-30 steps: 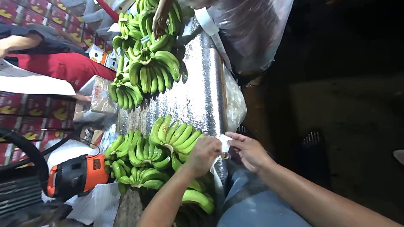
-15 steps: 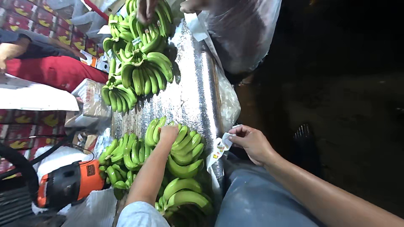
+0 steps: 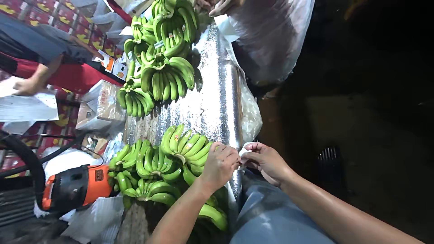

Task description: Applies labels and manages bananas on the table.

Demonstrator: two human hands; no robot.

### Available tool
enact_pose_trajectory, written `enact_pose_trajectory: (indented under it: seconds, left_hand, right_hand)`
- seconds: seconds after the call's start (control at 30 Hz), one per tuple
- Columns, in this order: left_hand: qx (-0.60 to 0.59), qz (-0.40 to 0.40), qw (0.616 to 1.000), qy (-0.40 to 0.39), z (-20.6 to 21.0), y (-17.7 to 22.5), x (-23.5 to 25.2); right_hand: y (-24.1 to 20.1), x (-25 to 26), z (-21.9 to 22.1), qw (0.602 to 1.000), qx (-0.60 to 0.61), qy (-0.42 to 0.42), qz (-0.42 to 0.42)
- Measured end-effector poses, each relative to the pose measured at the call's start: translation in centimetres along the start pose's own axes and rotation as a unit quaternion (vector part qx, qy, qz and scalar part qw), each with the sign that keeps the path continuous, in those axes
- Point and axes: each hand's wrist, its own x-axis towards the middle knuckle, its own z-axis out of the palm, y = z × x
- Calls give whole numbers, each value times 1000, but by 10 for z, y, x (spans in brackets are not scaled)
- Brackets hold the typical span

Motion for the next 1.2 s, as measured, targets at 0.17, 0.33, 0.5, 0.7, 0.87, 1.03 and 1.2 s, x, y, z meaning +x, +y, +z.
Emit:
enact_pose_trajectory:
  seconds: [0.17,0.33,0.5,0.7,0.87,1.03,1.2]
  left_hand:
    - [-80,35,995,38,0,-4,-15]
    - [-252,-230,924,-172,-53,-33,1]
    - [-36,-279,830,-481,-42,-116,3]
    - [84,-291,794,-527,-13,-124,1]
    - [69,-297,884,-355,-24,-88,13]
    - [-194,-160,962,-103,-19,-19,10]
    - [-352,-300,866,-193,-14,0,15]
  right_hand:
    - [7,3,1,1000,12,6,4]
    - [12,18,-13,993,-65,66,-74]
    - [8,18,-20,957,-268,7,-108]
    - [5,16,-22,925,-355,-2,-137]
    - [4,21,-22,954,-256,35,-152]
    - [4,18,-11,974,-187,49,-119]
    - [1,10,-3,960,-211,38,-181]
